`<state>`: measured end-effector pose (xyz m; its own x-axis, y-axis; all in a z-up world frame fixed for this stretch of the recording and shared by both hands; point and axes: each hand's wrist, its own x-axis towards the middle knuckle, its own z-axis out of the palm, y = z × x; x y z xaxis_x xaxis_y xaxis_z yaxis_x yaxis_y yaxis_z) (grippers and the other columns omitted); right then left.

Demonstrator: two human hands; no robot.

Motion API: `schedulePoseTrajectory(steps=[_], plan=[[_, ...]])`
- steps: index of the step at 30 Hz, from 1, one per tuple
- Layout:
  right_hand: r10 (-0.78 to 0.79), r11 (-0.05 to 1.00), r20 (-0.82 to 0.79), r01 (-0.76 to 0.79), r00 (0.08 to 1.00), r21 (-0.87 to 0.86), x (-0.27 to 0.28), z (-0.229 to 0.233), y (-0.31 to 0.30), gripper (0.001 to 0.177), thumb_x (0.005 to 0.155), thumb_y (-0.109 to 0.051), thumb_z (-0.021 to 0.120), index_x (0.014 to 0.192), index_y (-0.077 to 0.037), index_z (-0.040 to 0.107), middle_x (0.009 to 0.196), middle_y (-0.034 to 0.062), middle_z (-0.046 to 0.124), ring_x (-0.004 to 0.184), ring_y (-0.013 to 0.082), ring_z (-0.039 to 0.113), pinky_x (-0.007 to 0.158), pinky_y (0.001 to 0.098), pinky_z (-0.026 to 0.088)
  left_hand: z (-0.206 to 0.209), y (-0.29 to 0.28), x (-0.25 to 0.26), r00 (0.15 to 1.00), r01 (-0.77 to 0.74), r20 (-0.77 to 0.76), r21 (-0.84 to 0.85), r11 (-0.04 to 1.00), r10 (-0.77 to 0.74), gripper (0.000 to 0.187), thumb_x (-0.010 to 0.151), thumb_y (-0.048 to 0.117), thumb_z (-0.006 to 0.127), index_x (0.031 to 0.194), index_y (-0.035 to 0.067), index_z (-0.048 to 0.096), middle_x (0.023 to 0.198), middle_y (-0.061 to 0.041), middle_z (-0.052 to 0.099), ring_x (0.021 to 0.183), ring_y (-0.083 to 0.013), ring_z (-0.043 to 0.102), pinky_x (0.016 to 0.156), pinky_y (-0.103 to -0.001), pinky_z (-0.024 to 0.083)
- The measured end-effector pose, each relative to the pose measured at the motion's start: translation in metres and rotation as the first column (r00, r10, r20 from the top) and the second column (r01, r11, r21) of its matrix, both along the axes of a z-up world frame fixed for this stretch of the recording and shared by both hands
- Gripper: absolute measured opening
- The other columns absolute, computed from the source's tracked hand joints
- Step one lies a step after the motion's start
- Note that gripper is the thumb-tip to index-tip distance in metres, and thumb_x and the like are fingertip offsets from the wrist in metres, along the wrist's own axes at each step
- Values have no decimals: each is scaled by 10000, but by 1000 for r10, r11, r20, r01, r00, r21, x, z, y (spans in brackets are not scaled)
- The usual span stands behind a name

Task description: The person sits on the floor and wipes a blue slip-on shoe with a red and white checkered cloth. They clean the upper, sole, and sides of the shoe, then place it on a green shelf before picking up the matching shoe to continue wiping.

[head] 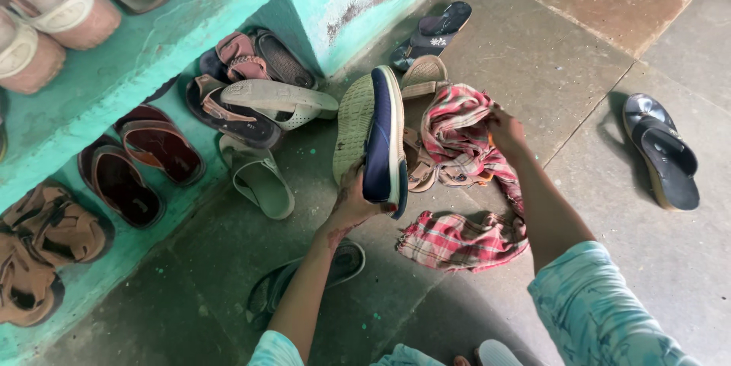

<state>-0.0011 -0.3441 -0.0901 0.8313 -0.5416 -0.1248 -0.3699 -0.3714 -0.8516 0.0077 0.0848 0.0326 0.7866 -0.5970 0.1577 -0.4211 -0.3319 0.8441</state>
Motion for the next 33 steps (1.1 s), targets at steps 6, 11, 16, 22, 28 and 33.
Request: schedulePoseTrajectory(steps=[6,11,16,22,28,33], plan=[[-314,897,425,118,849,426,5,37,-32,263,1114,-255,500,1275,-80,613,1084,-36,652,978,100,591,854,293,462,8,-17,8,987,-118,119,63,991,110,695,593,389,967,1171,72,746,1420,-147,419,1346,-337,349,1133,-495,340],[-223,892,726,-164,651,421,18,149,-28,264,1131,-270,529,1328,-119,623,1156,-64,680,1053,28,631,966,224,516,49,-67,23,980,-164,-161,-315,935,117,414,838,283,824,1140,25,709,1397,-128,368,1370,-306,343,1112,-430,419],[436,797,661,-604,611,33,-10,216,40,222,1162,-283,598,1218,-71,632,1100,84,672,1000,148,652,910,312,562,56,-104,48,940,-283,-299,-409,868,166,364,972,265,673,1210,-11,672,1388,-96,377,1313,-242,425,1053,-329,450],[699,694,184,-717,691,55,-39,273,130,679,1060,-190,555,1686,-171,293,1209,355,539,1030,430,571,918,465,505,43,-119,65,847,-369,-530,-540,757,34,474,1021,308,629,1309,-68,605,1421,-69,338,1367,-193,463,1088,-312,462],[735,662,76,-688,674,-299,-48,292,128,755,893,-170,622,1610,-163,384,1417,284,575,1296,435,520,1110,536,455,30,-131,79,928,-285,-367,-585,759,66,547,992,345,677,1318,-89,610,1643,-76,289,1437,-220,435,1121,-317,425],[752,360,-12,-426,659,-830,-55,274,146,837,867,-260,697,1568,-36,298,1429,331,464,1387,545,328,1157,636,285,43,-132,84,790,-418,-613,-528,739,9,655,966,406,676,1451,10,482,1571,-116,406,1332,-238,543,1037,-335,514]])
